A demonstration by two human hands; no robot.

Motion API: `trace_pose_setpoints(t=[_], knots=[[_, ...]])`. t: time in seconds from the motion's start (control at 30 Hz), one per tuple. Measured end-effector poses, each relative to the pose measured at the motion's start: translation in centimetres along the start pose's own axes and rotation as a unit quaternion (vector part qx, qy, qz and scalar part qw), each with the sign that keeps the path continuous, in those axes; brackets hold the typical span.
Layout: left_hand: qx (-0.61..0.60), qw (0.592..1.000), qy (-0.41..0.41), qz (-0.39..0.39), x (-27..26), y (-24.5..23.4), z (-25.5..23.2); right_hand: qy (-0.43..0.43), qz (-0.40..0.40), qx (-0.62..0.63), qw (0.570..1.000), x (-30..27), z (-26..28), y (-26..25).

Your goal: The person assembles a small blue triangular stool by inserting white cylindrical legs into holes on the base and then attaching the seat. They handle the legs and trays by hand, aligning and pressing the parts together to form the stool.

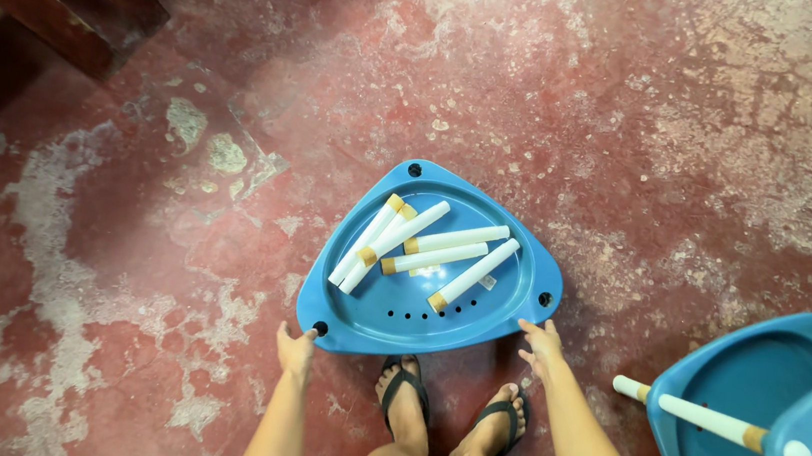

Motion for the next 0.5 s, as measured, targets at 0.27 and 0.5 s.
trace_pose_setpoints(t=[0.27,0.5], knots=[[0.181,0.910,0.372,0.012,0.4,1.2,-13.7,-0.097,-0.149,-0.052,0.983,1.5,3.0,-0.1],[0.309,0.834,0.415,0.194,1.1,11.9,-21.3,-0.063,-0.203,-0.091,0.973,1.9,1.2,-1.3]])
Point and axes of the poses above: each hand's wrist, its own x-axis towards the middle knuckle, its own y-axis out of the palm, z = x × y, the point moved 8 cm from there along x, towards the middle knuckle, and after that the axes turned 13 degrees about y, right-handed, at the moved point
